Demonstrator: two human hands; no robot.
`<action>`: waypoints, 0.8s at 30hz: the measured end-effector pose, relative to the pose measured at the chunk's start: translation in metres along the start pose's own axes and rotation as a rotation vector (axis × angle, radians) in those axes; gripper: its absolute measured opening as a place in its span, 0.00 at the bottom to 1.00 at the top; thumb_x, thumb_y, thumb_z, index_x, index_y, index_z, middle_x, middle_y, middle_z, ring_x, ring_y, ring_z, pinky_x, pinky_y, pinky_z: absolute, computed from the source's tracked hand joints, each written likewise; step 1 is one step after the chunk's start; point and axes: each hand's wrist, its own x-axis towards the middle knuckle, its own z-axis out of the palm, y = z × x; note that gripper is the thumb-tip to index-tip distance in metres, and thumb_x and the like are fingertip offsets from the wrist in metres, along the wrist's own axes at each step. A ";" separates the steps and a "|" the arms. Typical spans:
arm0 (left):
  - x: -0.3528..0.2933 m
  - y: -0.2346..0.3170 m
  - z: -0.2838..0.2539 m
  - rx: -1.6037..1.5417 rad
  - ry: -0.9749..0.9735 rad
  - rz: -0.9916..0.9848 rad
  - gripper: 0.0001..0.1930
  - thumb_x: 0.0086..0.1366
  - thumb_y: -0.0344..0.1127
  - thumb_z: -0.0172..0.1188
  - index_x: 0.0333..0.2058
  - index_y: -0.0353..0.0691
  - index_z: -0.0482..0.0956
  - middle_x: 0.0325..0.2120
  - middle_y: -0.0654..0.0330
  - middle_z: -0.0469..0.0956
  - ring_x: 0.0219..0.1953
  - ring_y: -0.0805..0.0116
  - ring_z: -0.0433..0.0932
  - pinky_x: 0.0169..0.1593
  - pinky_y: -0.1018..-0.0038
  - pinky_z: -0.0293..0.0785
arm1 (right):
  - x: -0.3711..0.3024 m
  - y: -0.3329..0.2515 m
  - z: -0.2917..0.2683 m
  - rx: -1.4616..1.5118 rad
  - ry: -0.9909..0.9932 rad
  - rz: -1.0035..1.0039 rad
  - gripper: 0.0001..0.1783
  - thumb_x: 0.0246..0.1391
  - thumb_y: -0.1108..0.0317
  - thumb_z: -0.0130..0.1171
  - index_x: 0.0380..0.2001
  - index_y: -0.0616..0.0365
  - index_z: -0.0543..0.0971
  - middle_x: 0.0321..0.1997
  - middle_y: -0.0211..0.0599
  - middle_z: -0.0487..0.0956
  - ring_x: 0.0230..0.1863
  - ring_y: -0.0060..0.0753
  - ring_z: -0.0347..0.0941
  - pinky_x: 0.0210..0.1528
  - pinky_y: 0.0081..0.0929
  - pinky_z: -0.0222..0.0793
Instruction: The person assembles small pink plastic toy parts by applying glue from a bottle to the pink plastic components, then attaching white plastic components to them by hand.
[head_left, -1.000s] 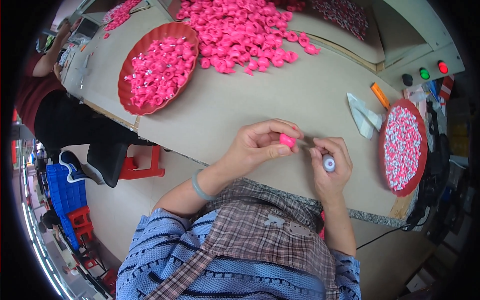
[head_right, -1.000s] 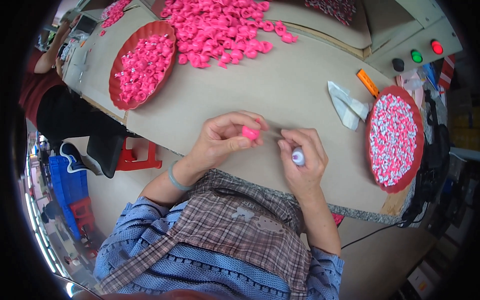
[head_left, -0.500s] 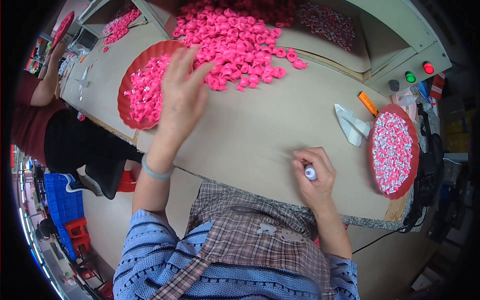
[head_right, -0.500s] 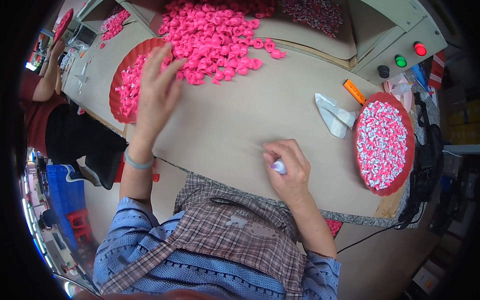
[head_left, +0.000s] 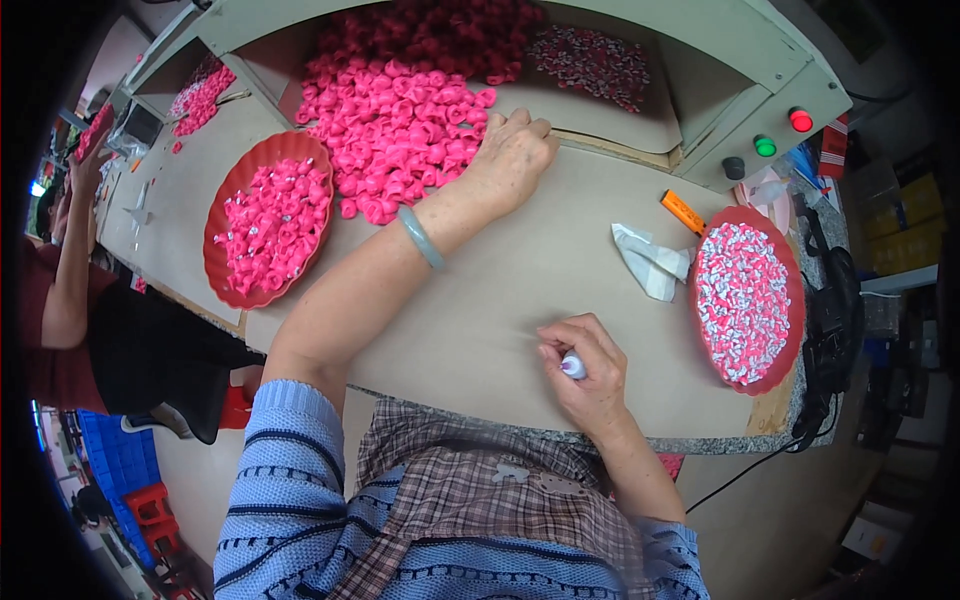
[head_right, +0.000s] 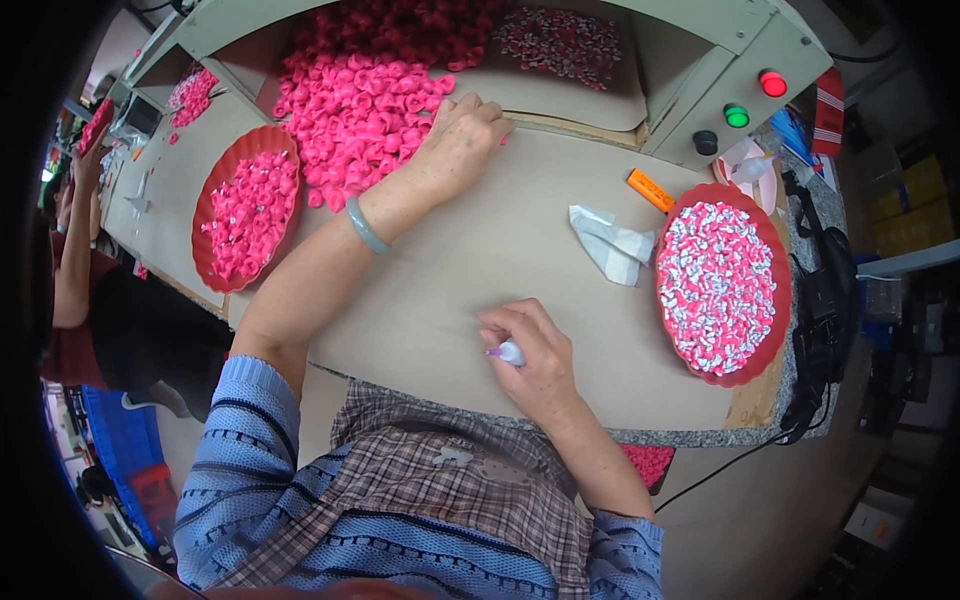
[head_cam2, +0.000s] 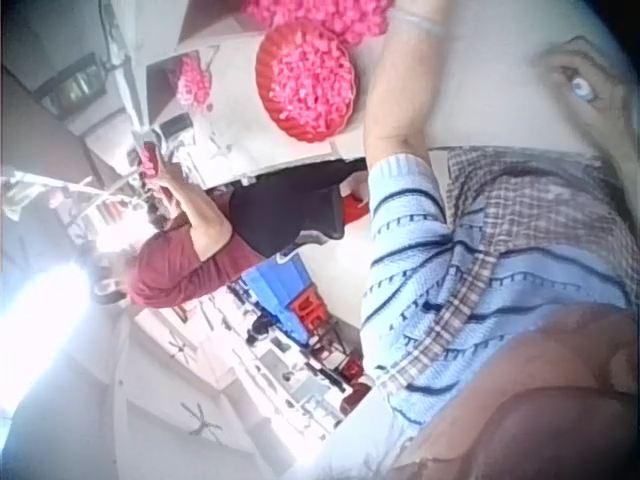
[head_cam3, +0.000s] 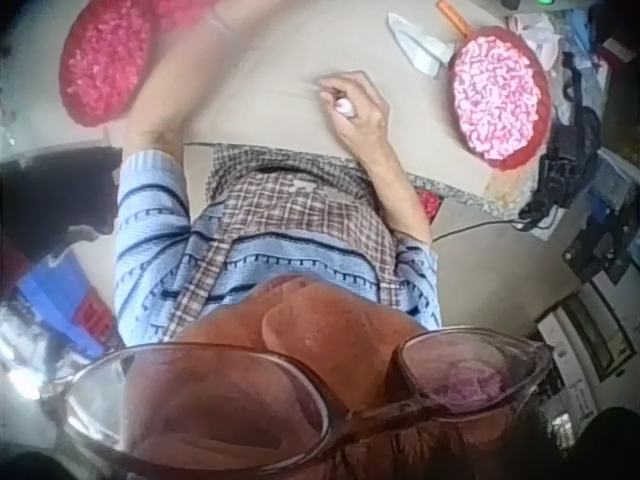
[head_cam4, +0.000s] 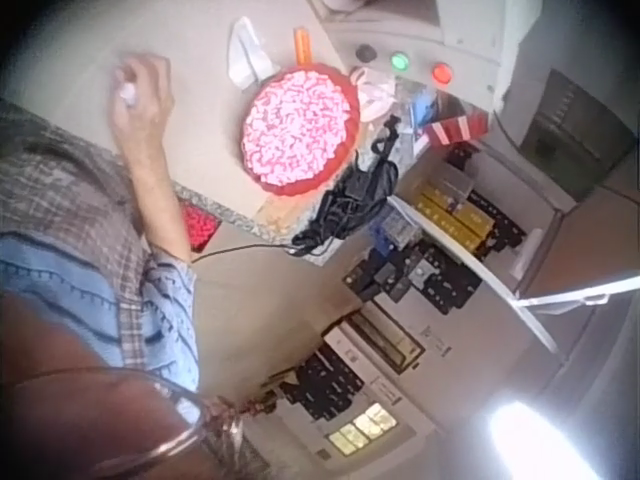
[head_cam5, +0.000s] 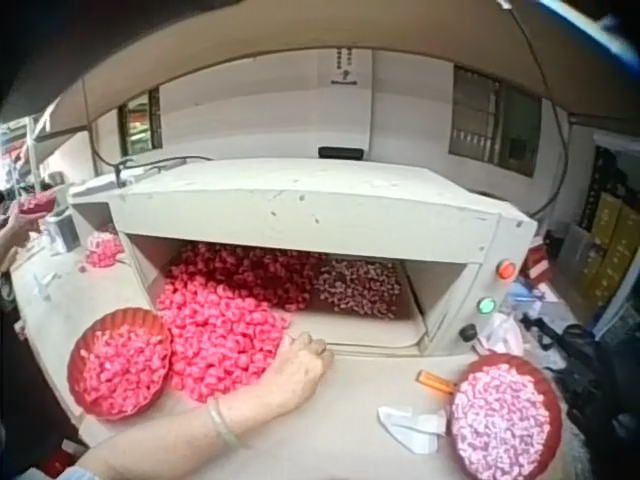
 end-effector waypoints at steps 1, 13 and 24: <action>0.000 0.002 -0.001 0.036 -0.009 0.019 0.09 0.52 0.27 0.58 0.34 0.39 0.78 0.34 0.57 0.74 0.39 0.59 0.70 0.42 0.64 0.63 | 0.000 0.001 -0.001 -0.005 0.009 -0.003 0.10 0.45 0.82 0.62 0.34 0.62 0.77 0.33 0.39 0.75 0.29 0.31 0.78 0.30 0.23 0.75; -0.055 0.037 -0.067 -1.145 -0.073 -0.466 0.15 0.57 0.29 0.62 0.45 0.38 0.75 0.34 0.62 0.75 0.36 0.72 0.73 0.39 0.75 0.70 | -0.007 0.008 -0.006 0.145 -0.015 0.185 0.17 0.44 0.82 0.62 0.40 0.61 0.74 0.33 0.33 0.74 0.30 0.22 0.74 0.34 0.18 0.70; -0.138 0.084 -0.072 -2.299 -0.199 -0.914 0.09 0.65 0.37 0.57 0.40 0.39 0.74 0.32 0.63 0.76 0.30 0.82 0.71 0.30 0.88 0.65 | 0.000 0.010 -0.010 0.699 -0.012 0.294 0.17 0.54 0.75 0.51 0.46 0.58 0.62 0.50 0.42 0.66 0.37 0.23 0.67 0.33 0.19 0.66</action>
